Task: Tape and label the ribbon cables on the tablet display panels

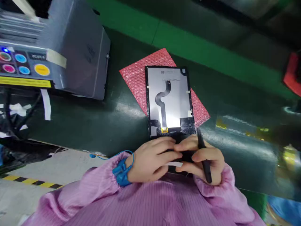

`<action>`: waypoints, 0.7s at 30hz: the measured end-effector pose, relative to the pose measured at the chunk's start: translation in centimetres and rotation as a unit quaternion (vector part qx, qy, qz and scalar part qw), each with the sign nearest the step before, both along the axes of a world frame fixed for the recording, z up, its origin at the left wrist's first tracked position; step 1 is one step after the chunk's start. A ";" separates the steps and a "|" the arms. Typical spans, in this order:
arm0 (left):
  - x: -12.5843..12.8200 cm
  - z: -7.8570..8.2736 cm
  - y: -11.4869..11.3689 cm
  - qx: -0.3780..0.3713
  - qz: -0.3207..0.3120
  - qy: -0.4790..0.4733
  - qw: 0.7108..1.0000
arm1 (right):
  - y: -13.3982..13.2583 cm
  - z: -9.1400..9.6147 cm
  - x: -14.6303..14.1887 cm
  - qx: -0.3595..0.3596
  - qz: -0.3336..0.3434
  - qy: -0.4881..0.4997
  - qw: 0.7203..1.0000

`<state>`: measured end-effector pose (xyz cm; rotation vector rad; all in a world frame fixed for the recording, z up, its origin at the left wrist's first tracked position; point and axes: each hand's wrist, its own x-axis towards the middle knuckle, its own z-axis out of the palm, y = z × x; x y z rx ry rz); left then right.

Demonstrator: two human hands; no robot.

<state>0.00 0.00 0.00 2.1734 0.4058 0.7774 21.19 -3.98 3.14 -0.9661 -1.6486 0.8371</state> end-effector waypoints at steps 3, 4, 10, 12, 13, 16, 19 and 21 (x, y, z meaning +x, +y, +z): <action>0.3 0.1 -0.5 -0.031 -0.006 -0.009 0.999 | 0.3 1.3 -0.5 -0.006 0.039 -0.024 0.999; 0.3 0.2 -0.5 -0.044 -0.002 -0.012 0.999 | 0.5 1.8 -0.7 -0.017 0.040 -0.018 0.999; -0.3 1.0 0.6 -0.067 0.082 -0.033 0.994 | 4.9 3.5 -1.1 -0.156 -0.064 0.068 0.983; -0.9 0.9 1.4 -0.005 0.126 -0.016 0.992 | 7.3 2.8 -1.2 -0.203 -0.064 0.032 0.977; -1.2 0.8 1.8 0.033 0.146 0.008 0.989 | 8.4 2.2 -1.2 -0.220 -0.052 0.012 0.974; -2.0 0.4 3.0 0.123 0.212 0.100 0.964 | 11.3 0.4 -1.2 -0.231 -0.005 -0.034 0.972; -2.3 0.0 3.9 0.144 0.268 0.140 0.942 | 13.2 -0.3 -1.3 -0.233 0.019 -0.065 0.970; -2.2 -0.1 4.1 0.145 0.289 0.154 0.934 | 13.9 -0.1 -1.4 -0.234 0.025 -0.081 0.968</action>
